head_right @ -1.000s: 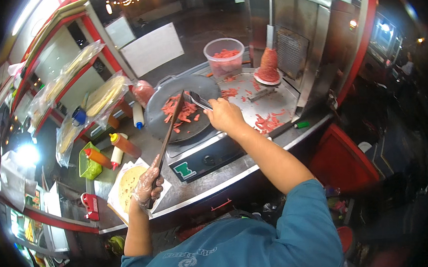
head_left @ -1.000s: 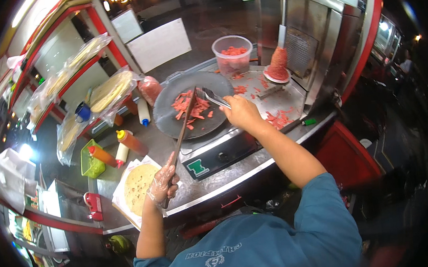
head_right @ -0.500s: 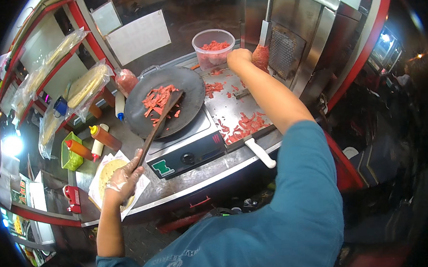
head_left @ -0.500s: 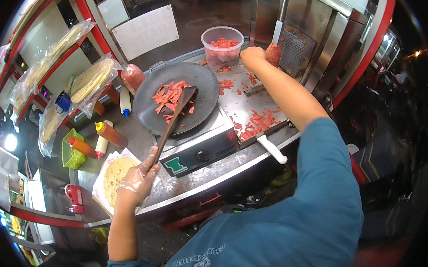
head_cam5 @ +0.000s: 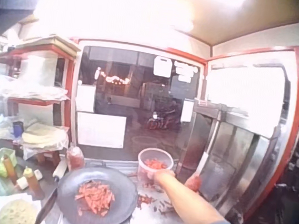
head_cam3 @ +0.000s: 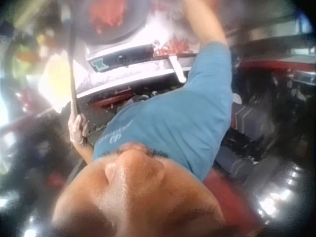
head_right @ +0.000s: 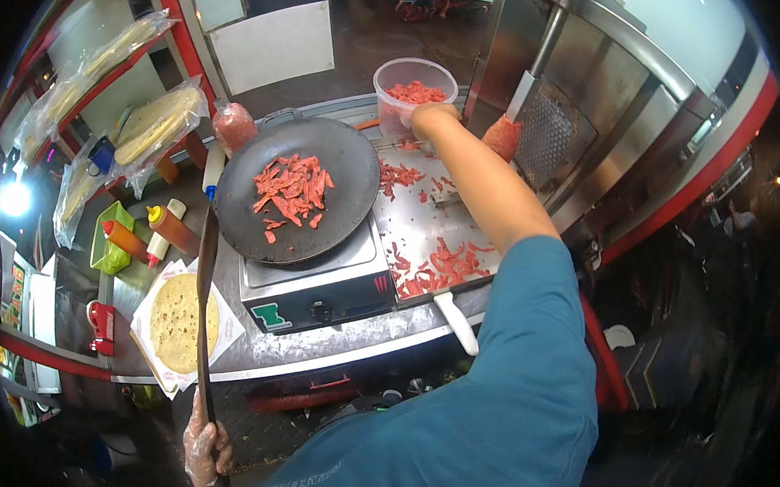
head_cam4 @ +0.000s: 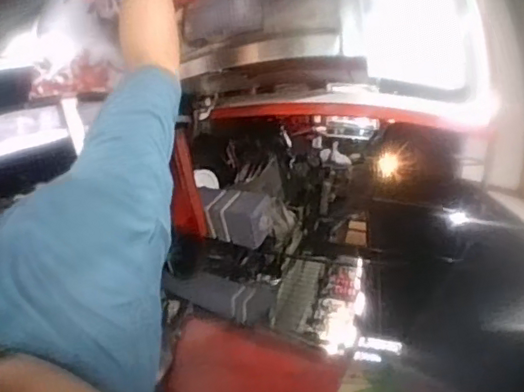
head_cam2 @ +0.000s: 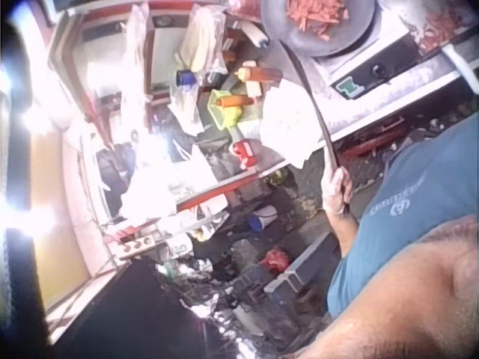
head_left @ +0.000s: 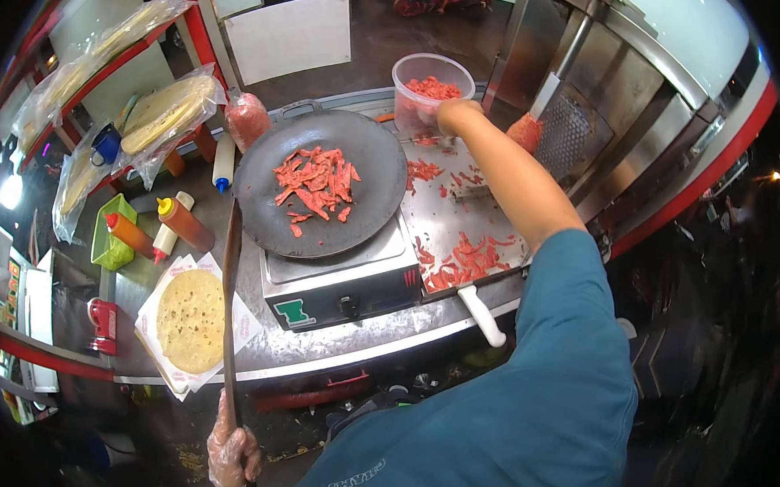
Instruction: The person cooks shredded meat on a flat griddle, then places it onto a tortilla with lettuce and sauces. The person folds the tortilla into a taco and wraps it in paper.
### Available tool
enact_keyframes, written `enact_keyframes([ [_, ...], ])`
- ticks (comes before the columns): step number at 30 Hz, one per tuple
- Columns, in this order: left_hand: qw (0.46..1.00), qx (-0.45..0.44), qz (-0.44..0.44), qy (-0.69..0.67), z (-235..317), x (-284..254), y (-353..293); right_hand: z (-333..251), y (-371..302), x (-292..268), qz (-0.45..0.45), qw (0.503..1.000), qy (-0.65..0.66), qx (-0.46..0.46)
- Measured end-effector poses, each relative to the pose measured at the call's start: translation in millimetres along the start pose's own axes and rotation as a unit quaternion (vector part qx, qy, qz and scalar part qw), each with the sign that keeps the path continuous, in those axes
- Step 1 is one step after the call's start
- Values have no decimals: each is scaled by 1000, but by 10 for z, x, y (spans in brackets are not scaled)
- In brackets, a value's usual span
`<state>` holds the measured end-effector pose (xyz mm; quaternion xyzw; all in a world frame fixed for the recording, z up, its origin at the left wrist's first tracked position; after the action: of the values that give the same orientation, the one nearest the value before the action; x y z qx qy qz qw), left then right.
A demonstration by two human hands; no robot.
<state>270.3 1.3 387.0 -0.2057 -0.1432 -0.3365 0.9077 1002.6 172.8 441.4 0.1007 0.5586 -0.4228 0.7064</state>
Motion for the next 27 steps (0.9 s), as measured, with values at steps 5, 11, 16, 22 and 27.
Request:
enact_keyframes([
  [5,999,10,50,-8,-6,-3,-51,-199,-247,-13,3,1000,5,-14],
  [11,996,43,56,-45,2,-33,-139,-105,-779,-437,13,999,31,-19],
  [16,995,67,47,-55,81,75,92,-36,-444,-183,-79,987,-115,-75],
  [22,989,73,48,-120,70,216,88,-23,-334,-97,-186,980,-68,1],
  [27,990,75,27,-116,69,208,106,113,310,435,-310,944,-98,52],
])
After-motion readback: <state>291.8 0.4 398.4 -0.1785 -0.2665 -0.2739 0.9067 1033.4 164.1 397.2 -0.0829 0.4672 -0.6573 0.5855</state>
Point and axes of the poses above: each hand's wrist, its own y-axis towards the middle knuckle, its own x-axis out of the palm, z = x × y, the point moved 7 cm from there along y, towards the middle knuckle, and after that the axes turned 11 degrees about -z, right-handed, at the moved point
